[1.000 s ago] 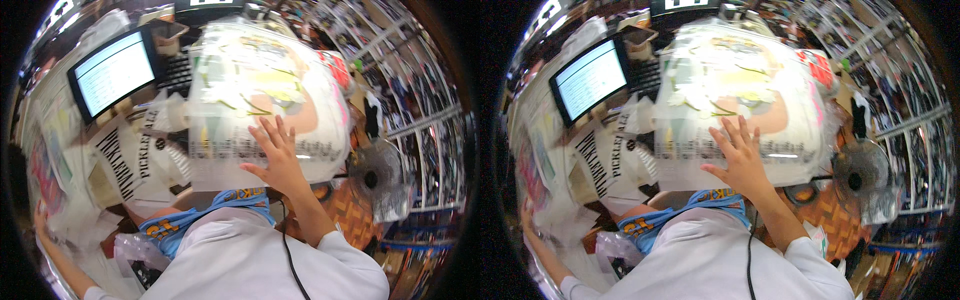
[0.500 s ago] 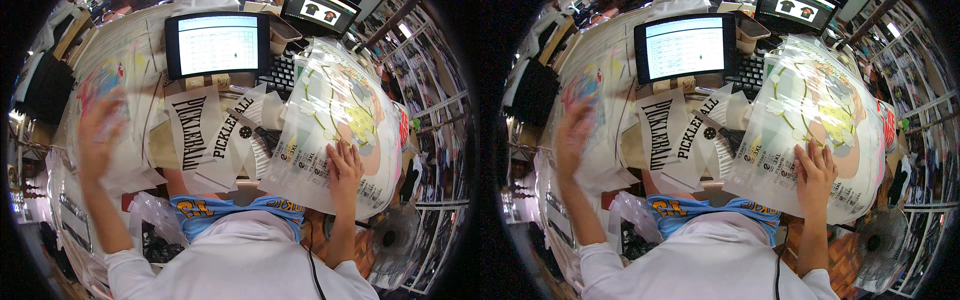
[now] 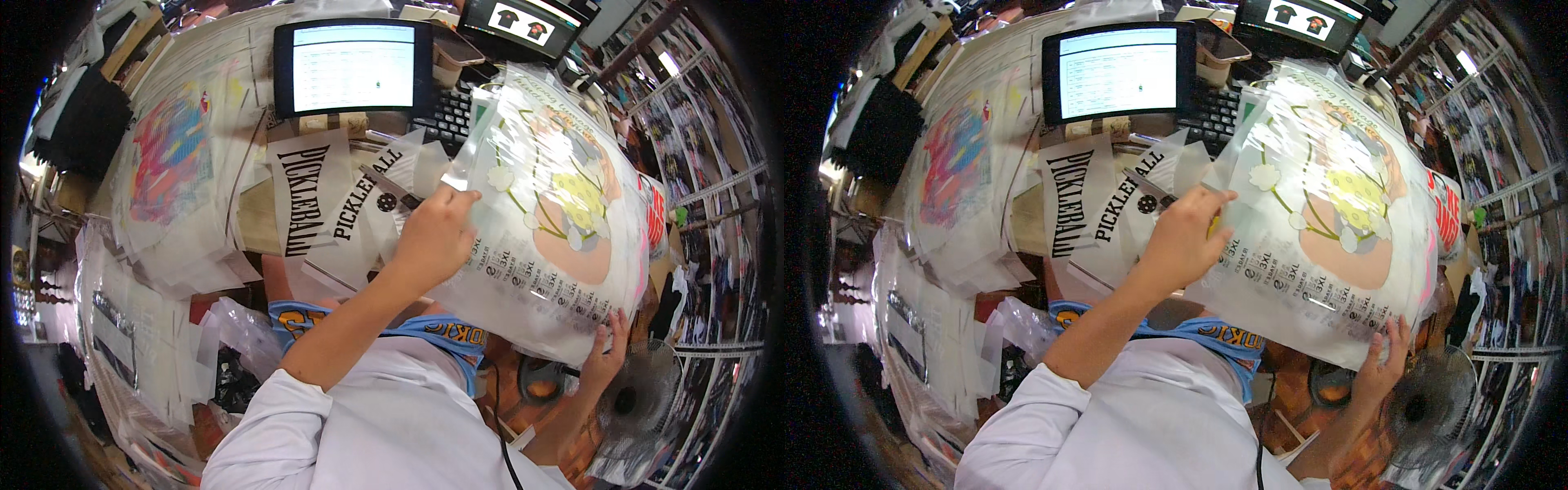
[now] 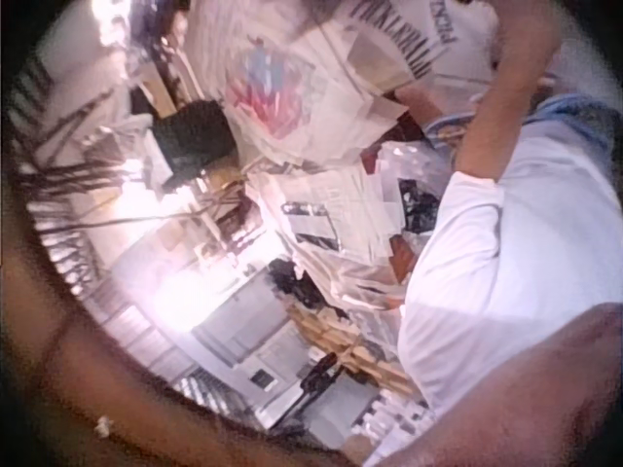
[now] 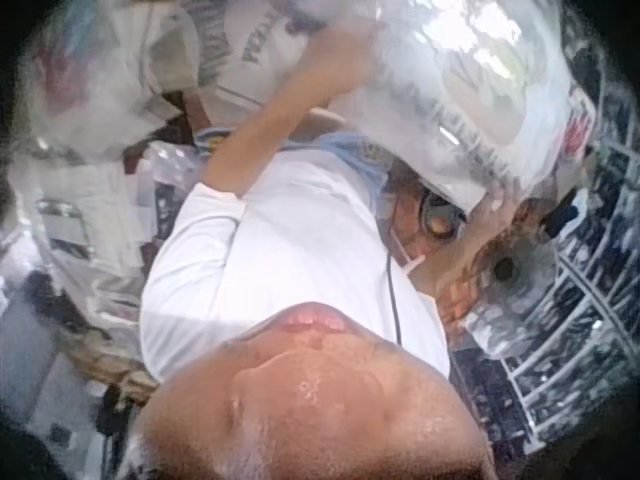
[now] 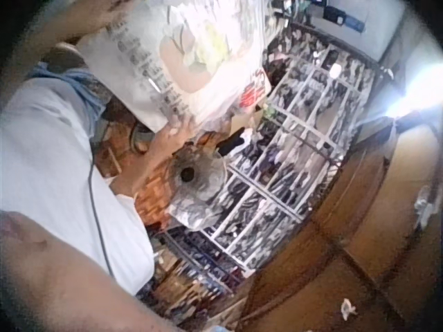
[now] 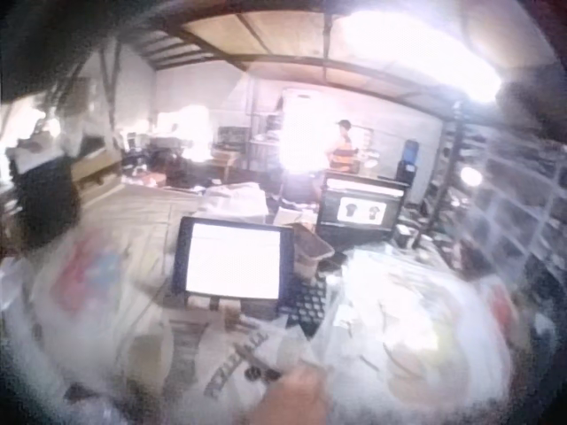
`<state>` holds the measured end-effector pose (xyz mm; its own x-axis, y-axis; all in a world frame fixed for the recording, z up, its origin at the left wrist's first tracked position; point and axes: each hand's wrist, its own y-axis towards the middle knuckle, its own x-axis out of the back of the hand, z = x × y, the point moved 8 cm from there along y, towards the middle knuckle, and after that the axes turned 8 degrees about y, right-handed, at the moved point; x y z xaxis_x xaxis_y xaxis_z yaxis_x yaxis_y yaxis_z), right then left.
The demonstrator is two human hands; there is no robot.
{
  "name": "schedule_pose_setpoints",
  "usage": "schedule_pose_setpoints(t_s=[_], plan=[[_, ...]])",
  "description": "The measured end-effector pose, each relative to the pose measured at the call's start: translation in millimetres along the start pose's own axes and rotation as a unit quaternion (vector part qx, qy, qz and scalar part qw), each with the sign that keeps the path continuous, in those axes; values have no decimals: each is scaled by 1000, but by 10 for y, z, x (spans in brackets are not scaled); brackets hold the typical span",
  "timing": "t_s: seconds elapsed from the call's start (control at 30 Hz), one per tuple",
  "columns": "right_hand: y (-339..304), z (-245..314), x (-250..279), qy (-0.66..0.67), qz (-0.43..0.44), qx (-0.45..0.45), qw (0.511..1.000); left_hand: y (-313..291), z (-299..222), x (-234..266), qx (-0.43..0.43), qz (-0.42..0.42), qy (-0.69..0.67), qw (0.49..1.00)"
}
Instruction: The person sorts through and organizes several clear plastic-wrapped printing designs on a table, checking a digital tablet and using a computer keyboard and mouse.
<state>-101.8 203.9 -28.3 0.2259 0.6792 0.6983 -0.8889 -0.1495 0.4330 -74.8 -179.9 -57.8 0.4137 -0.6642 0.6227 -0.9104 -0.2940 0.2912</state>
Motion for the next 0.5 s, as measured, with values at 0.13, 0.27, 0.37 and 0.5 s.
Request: schedule_pose_setpoints(t_s=[0.13,0.27,0.37,0.5], plan=[[-122,122,-164,-67,38,-10,997,156,-43,-106,64,27,-156,985],[-87,229,-114,-36,21,-15,999,436,-475,28,-40,1,-122,992],[-66,295,-92,-14,13,-6,1000,511,-978,273,-152,-27,28,988],[-82,410,-117,24,6,8,1000,656,-1056,1087,-321,-99,208,918]])
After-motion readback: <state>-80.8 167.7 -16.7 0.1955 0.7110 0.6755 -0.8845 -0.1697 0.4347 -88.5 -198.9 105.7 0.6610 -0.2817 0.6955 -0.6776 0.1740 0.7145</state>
